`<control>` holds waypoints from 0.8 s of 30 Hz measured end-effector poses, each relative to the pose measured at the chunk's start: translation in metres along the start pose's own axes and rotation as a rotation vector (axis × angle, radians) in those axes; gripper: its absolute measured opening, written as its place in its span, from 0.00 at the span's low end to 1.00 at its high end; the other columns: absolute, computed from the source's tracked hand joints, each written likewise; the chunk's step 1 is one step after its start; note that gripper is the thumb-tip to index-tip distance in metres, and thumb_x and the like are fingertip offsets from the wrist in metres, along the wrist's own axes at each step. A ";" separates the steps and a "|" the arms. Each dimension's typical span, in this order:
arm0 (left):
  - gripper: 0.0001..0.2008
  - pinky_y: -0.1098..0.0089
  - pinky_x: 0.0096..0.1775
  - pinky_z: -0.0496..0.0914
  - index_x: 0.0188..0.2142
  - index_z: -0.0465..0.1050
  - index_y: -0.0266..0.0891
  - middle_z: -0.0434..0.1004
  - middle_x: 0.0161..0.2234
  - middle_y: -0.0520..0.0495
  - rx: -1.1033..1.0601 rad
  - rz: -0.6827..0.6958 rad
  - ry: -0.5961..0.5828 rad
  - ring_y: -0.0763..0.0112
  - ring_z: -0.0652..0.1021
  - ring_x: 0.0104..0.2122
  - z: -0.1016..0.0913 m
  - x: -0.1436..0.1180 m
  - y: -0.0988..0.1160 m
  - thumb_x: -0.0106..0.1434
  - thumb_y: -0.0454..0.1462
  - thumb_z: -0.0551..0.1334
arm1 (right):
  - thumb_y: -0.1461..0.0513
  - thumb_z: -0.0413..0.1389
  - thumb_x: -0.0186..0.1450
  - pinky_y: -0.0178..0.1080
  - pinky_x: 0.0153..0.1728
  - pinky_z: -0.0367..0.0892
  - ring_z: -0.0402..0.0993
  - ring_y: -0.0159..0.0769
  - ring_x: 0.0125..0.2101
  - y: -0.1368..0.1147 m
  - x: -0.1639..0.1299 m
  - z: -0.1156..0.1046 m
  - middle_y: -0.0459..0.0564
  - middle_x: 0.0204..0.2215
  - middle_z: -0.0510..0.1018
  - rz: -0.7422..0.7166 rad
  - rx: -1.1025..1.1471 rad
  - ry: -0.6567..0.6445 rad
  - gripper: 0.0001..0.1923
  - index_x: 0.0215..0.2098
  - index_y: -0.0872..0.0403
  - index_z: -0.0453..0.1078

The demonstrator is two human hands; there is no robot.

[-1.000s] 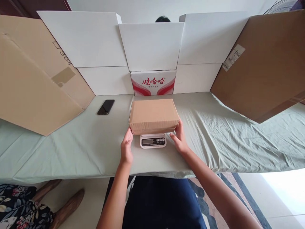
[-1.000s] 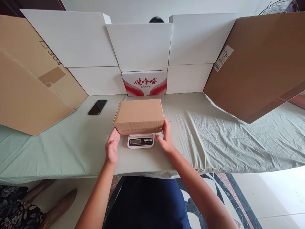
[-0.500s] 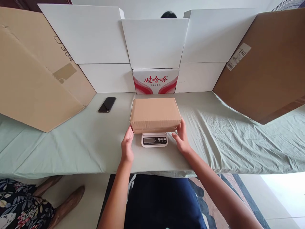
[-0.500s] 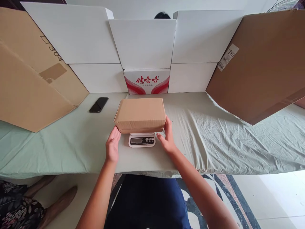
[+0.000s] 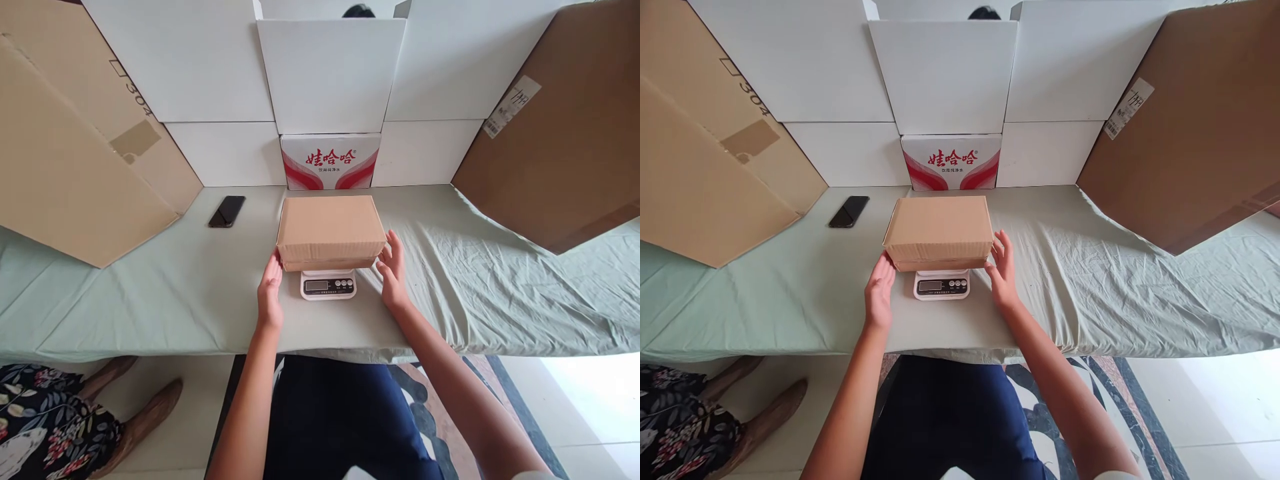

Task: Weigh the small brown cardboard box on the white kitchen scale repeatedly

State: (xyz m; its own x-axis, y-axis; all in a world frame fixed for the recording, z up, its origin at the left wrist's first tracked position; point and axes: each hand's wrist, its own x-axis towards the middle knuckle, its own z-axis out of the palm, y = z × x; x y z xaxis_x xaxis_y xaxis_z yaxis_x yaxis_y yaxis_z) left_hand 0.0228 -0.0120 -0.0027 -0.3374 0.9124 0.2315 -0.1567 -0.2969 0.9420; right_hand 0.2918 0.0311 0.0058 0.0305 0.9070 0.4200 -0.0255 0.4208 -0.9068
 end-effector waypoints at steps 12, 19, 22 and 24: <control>0.32 0.55 0.73 0.56 0.69 0.66 0.44 0.64 0.72 0.45 0.019 0.005 -0.015 0.54 0.60 0.73 0.003 0.002 0.002 0.67 0.48 0.57 | 0.43 0.56 0.67 0.65 0.67 0.63 0.62 0.54 0.69 0.002 0.002 -0.001 0.49 0.71 0.62 0.043 -0.036 -0.018 0.35 0.68 0.36 0.54; 0.32 0.55 0.72 0.56 0.68 0.67 0.43 0.65 0.71 0.44 -0.003 0.013 -0.022 0.54 0.60 0.73 0.003 0.003 0.000 0.66 0.47 0.57 | 0.44 0.56 0.67 0.63 0.63 0.67 0.67 0.55 0.64 0.001 0.003 0.000 0.52 0.67 0.69 0.021 -0.034 -0.033 0.33 0.68 0.39 0.57; 0.33 0.55 0.72 0.56 0.69 0.66 0.43 0.65 0.71 0.43 0.006 0.007 -0.017 0.53 0.61 0.73 0.002 0.003 -0.001 0.66 0.48 0.57 | 0.43 0.55 0.67 0.62 0.63 0.68 0.67 0.54 0.64 0.002 0.003 0.001 0.51 0.67 0.68 0.016 -0.045 -0.030 0.32 0.67 0.39 0.58; 0.34 0.55 0.72 0.56 0.69 0.66 0.42 0.64 0.71 0.42 0.016 0.002 -0.018 0.53 0.60 0.73 0.003 0.004 -0.001 0.66 0.49 0.58 | 0.43 0.56 0.67 0.62 0.63 0.68 0.68 0.54 0.64 0.002 0.004 0.001 0.51 0.67 0.68 0.020 -0.041 -0.034 0.32 0.66 0.39 0.59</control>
State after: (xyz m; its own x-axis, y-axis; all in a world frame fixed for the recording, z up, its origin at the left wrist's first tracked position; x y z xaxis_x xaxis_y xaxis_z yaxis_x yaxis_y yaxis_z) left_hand 0.0242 -0.0078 -0.0022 -0.3214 0.9167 0.2373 -0.1408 -0.2941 0.9454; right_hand 0.2911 0.0353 0.0056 -0.0038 0.9156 0.4021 0.0147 0.4021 -0.9155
